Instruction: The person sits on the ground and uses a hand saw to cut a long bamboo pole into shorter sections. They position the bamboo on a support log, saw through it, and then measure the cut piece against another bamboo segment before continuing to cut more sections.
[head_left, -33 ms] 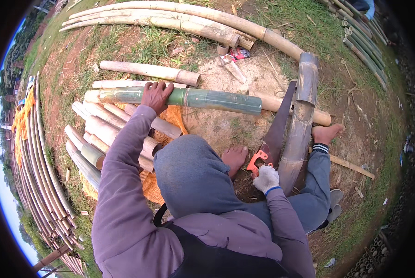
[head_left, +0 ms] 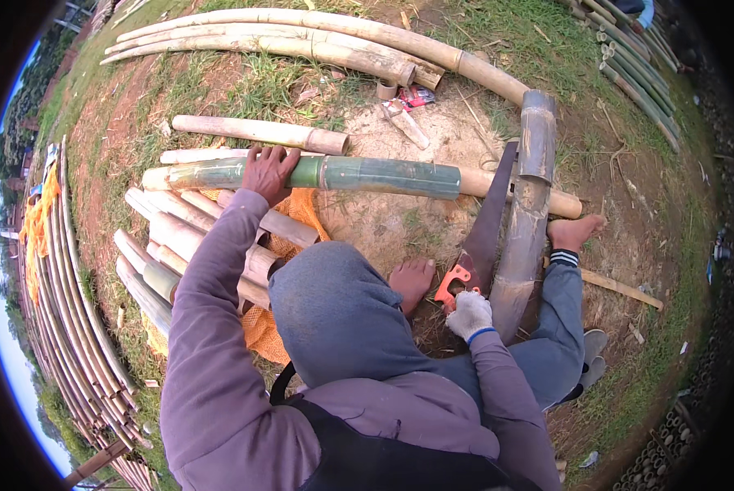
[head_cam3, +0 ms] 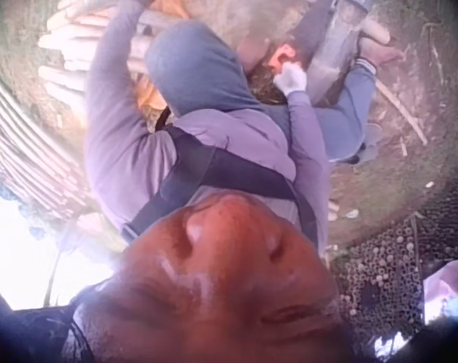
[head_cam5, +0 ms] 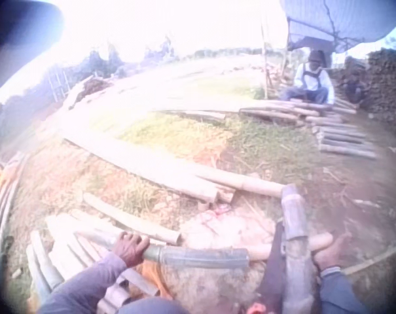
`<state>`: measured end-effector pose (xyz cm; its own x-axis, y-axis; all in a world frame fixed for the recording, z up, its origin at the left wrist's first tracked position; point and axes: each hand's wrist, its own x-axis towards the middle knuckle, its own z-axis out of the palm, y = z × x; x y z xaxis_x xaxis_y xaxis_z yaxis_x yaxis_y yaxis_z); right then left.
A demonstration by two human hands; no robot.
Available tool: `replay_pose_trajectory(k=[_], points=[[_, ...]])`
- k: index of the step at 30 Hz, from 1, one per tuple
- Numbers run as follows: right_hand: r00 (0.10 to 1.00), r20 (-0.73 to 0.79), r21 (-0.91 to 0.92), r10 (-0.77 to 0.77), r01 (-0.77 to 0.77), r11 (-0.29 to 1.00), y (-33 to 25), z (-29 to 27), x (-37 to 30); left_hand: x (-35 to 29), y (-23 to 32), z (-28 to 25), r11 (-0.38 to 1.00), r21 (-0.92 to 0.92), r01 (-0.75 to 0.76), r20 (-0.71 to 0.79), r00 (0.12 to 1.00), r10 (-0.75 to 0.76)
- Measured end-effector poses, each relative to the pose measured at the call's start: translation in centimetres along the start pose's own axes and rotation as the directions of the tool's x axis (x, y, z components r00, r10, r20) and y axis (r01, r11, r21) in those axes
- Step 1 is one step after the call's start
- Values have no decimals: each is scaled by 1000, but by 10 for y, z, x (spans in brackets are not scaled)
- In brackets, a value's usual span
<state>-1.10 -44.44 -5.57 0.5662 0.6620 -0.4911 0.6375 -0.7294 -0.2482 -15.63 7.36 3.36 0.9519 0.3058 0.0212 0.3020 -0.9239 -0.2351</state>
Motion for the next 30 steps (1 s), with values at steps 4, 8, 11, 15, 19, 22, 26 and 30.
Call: replay_pose_trajectory(k=[4, 8, 11, 15, 19, 22, 26, 30], points=[[998, -56, 12, 3, -2, 1000, -21, -39, 6, 49, 40, -84, 987, -146, -70, -44, 997, 65], [954, -293, 431, -68, 195, 881, -55, -73, 23, 108, 122, -148, 915, -367, -167, 0, 984, 180], [927, -372, 840, 40, 318, 440, -97, -103, 47, 153, 199, -185, 793, -526, -308, 5, 931, 365], [825, -433, 761, 363, 550, -344, -87, -143, 95, 199, 286, -232, 479, -826, -298, 96, 762, 640], [839, -184, 418, 512, 538, -731, 56, -174, 113, 212, 272, -254, 437, -648, -624, -227, 706, 671], [808, -182, 451, 560, 574, -683, 132, -206, 92, 208, 227, -196, 602, -670, -434, 73, 769, 636], [722, -74, 543, 688, 608, -580, 185, -221, 97, 207, 244, -156, 623, -771, -128, 348, 735, 582], [521, 84, 967, 849, 162, -195, 241, -185, 95, 222, 302, -141, 668, -668, -327, 124, 837, 534]])
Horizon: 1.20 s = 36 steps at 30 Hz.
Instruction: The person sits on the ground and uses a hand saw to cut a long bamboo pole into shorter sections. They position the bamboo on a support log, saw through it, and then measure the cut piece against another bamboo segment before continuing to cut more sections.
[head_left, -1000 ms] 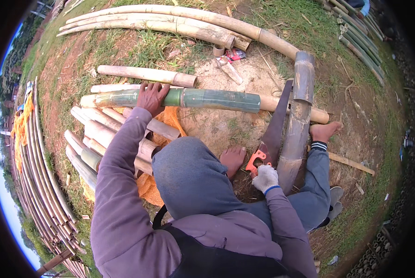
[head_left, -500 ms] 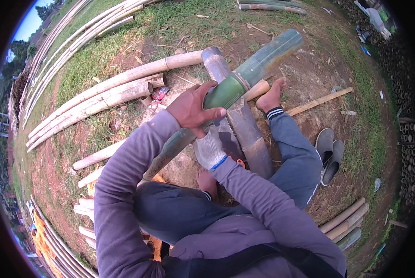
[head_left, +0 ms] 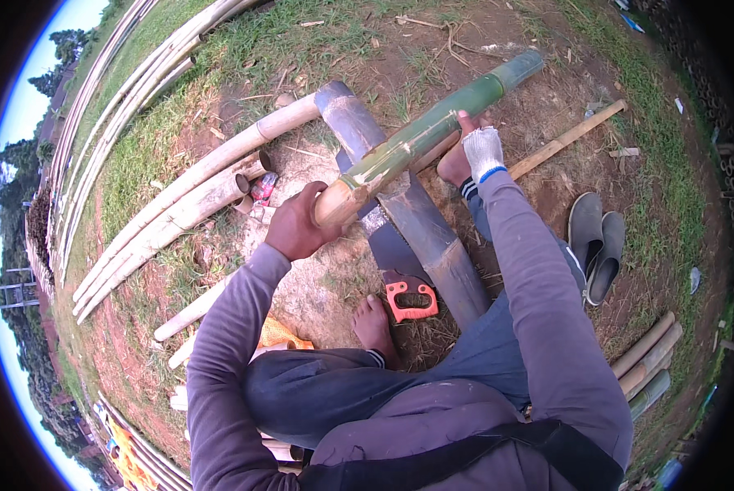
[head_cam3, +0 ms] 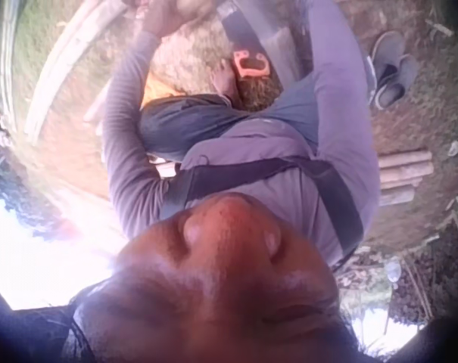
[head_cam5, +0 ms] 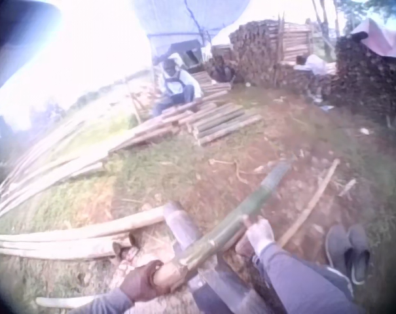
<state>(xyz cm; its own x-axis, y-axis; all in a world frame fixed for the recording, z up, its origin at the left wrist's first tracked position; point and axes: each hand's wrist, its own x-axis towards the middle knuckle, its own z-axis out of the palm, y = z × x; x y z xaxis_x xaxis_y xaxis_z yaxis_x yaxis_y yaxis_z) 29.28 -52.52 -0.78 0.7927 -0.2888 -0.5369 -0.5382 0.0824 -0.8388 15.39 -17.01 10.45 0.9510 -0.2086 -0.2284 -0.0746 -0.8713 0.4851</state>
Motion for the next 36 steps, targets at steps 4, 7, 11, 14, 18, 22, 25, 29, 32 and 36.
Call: replay_pose_trajectory(k=[4, 7, 11, 14, 18, 22, 25, 29, 32, 36], points=[[945, -9, -860, -327, 160, 485, 46, -84, 46, 44, -1, 27, 993, 102, 52, -114, 993, -40], [986, 75, -960, -147, 111, 256, 65, -128, 51, 47, -7, 42, 981, 190, 32, -137, 990, -6], [976, 210, -932, -60, 219, 288, 81, -146, 76, 47, -29, 40, 995, -29, -91, -91, 992, 88], [975, 222, -942, 33, 205, 265, 71, -119, 70, 29, -47, 27, 986, -163, 21, 111, 994, -3], [974, 227, -899, -7, 213, 382, 68, -118, 69, 8, -58, 38, 927, -345, 148, 141, 984, -105], [994, -25, -941, -106, 12, 337, 69, -124, 69, 13, -61, 43, 939, -323, 118, 144, 987, -75], [971, -225, -870, -84, -162, 465, 67, -136, 76, 15, -59, 42, 939, -338, 64, 132, 991, -20], [832, -517, -659, -202, -236, 714, 44, -145, 59, 6, -63, 40, 933, -347, 95, 117, 991, -57], [768, -629, -170, -122, 17, 985, 42, -180, 75, 1, -63, 39, 921, -375, 103, 42, 995, -94], [948, -187, 788, -258, 301, 537, 56, -204, 95, 12, -45, 20, 980, -161, -120, -249, 965, 78]])
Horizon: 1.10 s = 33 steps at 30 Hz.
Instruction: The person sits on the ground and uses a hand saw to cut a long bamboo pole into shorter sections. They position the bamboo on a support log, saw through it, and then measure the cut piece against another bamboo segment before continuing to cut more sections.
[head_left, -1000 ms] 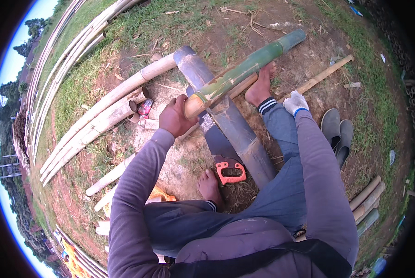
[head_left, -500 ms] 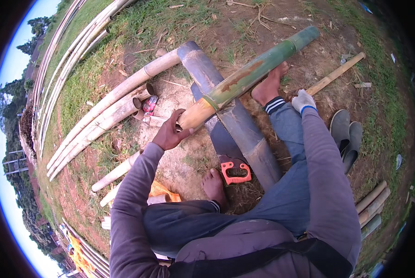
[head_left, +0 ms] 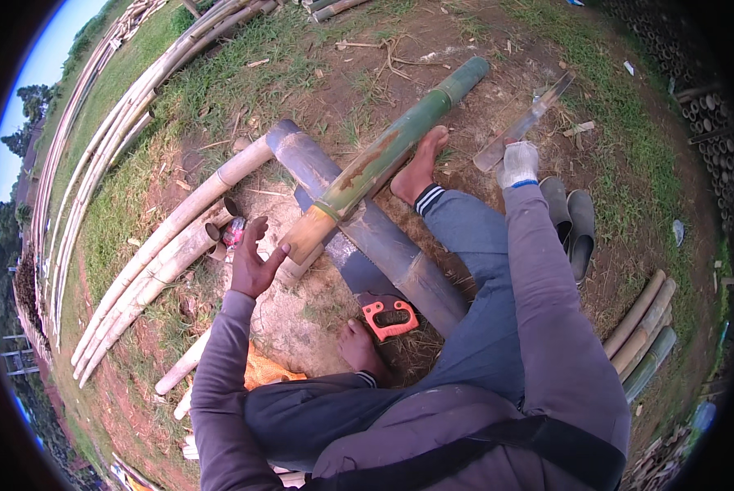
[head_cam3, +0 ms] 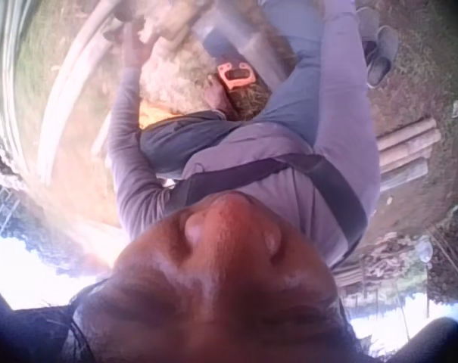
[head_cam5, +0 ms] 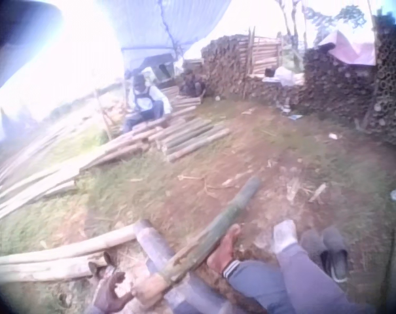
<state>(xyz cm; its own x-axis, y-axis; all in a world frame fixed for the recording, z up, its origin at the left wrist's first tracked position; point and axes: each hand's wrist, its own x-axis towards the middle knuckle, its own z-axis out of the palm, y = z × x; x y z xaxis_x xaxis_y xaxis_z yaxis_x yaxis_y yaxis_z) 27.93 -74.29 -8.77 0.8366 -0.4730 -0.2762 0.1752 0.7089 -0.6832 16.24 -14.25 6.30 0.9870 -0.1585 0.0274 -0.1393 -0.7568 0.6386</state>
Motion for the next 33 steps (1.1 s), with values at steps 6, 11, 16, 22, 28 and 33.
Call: replay_pose_trajectory(k=[6, 11, 16, 22, 28, 33], points=[[969, 1, -4, 247, -247, 969, 67, 130, -209, 4, 91, -4, 986, -25, -163, 233, 958, 164], [925, 77, 154, 372, -380, 912, 116, 111, -238, -13, 141, 44, 899, 81, -430, 348, 858, 379], [954, -264, -346, 144, -233, 909, 135, 141, -257, -23, 133, 71, 943, -45, -330, 428, 846, 317], [997, -75, -541, 14, -52, 839, 142, 163, -277, -31, 134, 45, 984, -176, -24, 433, 896, 99], [982, -26, -333, 188, -186, 924, 158, 162, -276, -29, 94, 32, 955, -290, 69, 362, 931, 43], [972, 1, -436, 236, -212, 875, 169, 169, -275, -30, 86, 22, 917, -359, 173, 389, 921, -21]])
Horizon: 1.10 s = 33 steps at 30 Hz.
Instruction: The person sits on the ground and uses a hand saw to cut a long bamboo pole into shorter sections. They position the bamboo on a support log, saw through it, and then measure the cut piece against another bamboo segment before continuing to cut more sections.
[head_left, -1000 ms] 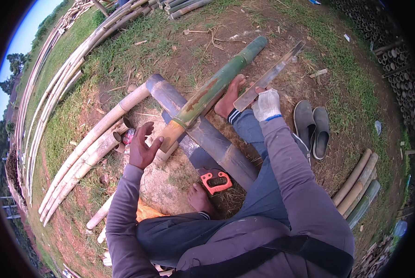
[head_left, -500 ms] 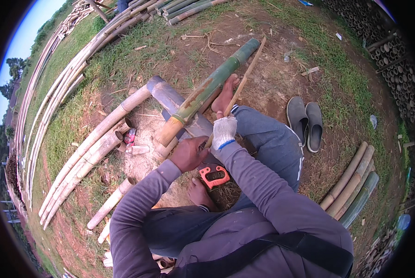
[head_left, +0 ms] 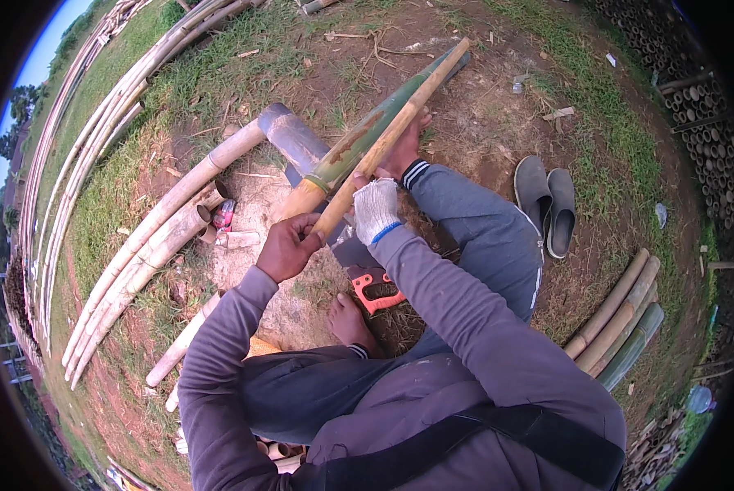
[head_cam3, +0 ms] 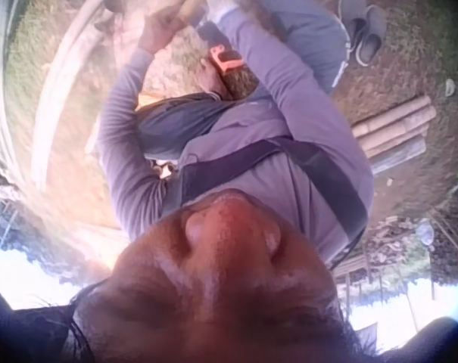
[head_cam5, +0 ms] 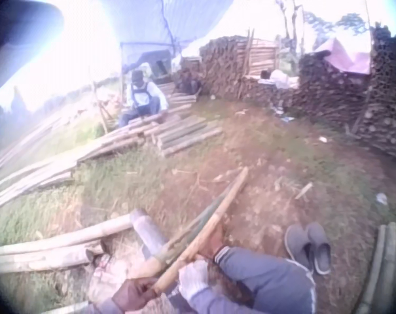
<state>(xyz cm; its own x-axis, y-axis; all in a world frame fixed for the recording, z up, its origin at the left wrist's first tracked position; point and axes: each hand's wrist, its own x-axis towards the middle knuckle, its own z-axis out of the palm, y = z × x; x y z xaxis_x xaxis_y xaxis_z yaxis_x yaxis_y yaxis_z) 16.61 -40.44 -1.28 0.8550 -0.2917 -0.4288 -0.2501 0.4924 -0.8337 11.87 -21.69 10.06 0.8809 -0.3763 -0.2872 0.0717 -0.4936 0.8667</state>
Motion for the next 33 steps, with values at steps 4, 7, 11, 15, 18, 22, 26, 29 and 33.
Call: replay_pose_trajectory(k=[4, 7, 11, 15, 18, 22, 26, 29, 33], points=[[994, -13, 1, 113, -113, 994, -28, 24, -34, -4, -23, -11, 981, -181, 64, 14, 998, -62], [965, 126, 110, 232, -246, 963, -23, 17, -10, 6, -22, -23, 984, -141, 106, 37, 994, -101], [884, 233, -6, 405, -416, 910, -27, 32, 12, 20, -34, -51, 981, 138, 133, -57, 990, -127], [863, 236, -91, 446, -438, 894, -24, 50, 25, 22, -52, -70, 960, 277, 49, -191, 982, 5], [869, 219, -196, 443, -405, 893, -20, 51, 34, 24, -46, -68, 934, 331, 131, -194, 979, -68], [788, 275, -330, 551, -461, 824, -25, 42, 56, 30, -50, -62, 803, 593, 55, -199, 977, 80], [892, 340, -815, 297, 122, 566, -16, 20, 46, 33, -44, -59, 709, 698, 105, -225, 971, 78], [801, 541, -827, 256, 451, 335, -3, -13, -15, 31, -46, -60, 724, 671, 158, -255, 967, 25], [568, 663, -625, 488, 778, -56, 30, -71, -98, 36, -42, -62, 688, 701, 187, -234, 972, -25]])
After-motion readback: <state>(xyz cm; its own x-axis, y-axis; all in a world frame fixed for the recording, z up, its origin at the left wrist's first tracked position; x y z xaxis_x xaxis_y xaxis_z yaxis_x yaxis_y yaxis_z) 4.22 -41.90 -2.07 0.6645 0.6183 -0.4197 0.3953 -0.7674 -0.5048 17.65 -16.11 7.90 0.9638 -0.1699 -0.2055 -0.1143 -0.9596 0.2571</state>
